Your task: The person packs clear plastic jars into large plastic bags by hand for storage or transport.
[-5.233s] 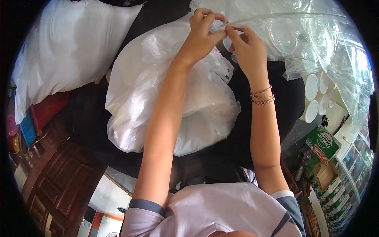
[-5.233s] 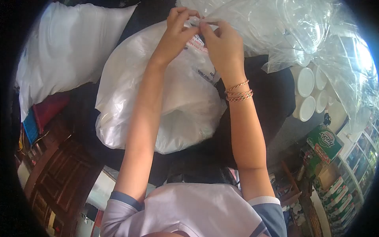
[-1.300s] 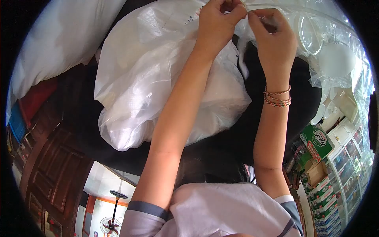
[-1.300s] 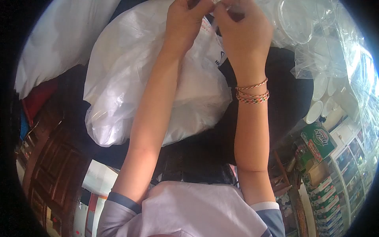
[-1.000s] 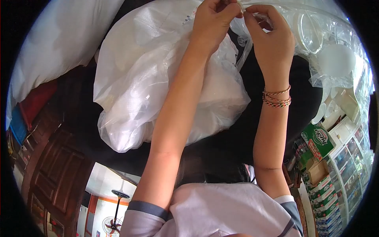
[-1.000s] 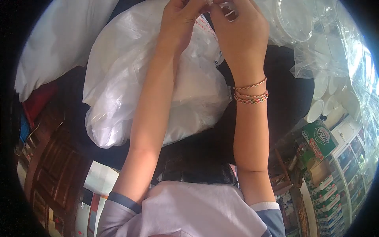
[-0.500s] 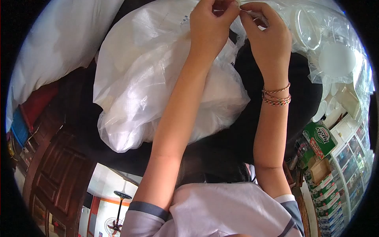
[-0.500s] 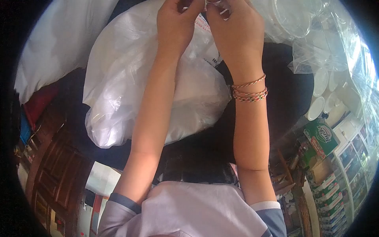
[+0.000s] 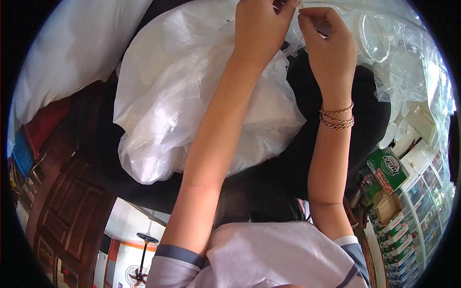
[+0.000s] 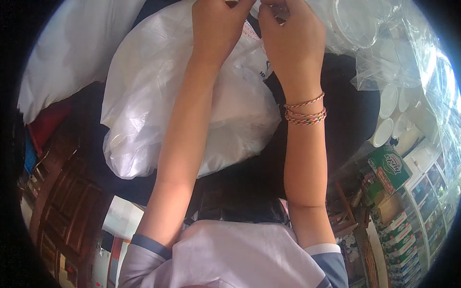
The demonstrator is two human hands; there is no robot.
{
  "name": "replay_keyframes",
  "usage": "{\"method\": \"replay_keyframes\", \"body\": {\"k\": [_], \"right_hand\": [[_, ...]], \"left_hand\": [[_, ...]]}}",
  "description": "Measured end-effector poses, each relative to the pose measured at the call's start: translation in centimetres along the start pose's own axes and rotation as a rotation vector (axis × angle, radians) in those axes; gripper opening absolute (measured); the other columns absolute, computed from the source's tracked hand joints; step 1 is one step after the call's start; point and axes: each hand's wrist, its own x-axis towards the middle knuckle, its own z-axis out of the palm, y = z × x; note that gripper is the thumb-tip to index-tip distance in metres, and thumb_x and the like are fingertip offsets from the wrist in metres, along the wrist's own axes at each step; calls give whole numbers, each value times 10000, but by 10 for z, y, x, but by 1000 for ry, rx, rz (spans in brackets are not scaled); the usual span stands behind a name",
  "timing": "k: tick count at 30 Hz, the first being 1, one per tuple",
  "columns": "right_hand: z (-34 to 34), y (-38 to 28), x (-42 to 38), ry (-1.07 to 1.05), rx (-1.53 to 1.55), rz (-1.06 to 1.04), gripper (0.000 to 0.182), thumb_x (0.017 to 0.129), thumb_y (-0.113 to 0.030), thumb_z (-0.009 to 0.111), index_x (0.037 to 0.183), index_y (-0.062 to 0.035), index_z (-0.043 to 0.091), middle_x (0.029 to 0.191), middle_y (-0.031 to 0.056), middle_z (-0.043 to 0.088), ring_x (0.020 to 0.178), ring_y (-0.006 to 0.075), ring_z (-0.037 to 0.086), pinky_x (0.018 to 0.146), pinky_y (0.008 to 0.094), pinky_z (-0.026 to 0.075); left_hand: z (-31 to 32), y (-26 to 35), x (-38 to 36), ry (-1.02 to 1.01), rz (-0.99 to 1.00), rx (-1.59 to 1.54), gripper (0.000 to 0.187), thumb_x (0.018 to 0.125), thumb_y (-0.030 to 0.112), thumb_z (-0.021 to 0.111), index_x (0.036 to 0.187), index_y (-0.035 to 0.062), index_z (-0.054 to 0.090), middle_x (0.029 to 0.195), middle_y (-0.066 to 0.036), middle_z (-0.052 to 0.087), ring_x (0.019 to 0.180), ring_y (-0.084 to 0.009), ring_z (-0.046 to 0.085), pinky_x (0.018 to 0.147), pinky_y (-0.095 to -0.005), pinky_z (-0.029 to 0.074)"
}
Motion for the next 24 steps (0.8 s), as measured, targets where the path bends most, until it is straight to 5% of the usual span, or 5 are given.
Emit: {"method": "replay_keyframes", "body": {"k": [7,10,18,24], "right_hand": [[5,24,3,51,11,-211,110,887,-54,641,950,34,662,844,132,700,824,192,693,706,301,518],[5,24,6,35,21,-134,107,883,-49,641,949,31,663,840,128,696,809,188,685,698,299,513],[5,10,5,36,14,-63,109,870,-45,644,953,24,655,829,113,683,754,174,649,654,300,498],[14,33,8,78,-52,-372,160,830,-37,692,971,26,648,908,140,669,792,238,660,691,315,514]], "left_hand": [[1,-7,2,56,205,50,134,846,89,699,889,-19,633,889,-131,629,813,-251,641,707,-307,513],[7,-14,-2,98,147,-46,139,848,86,700,919,-9,628,886,-106,625,828,-214,633,726,-293,504],[0,-24,-10,-50,-412,-591,153,925,107,650,1004,-20,617,914,-29,610,846,-115,579,756,-255,480],[3,-26,-13,-33,-393,-623,146,923,117,651,984,-11,616,894,-34,612,807,-119,563,734,-257,466]]}}
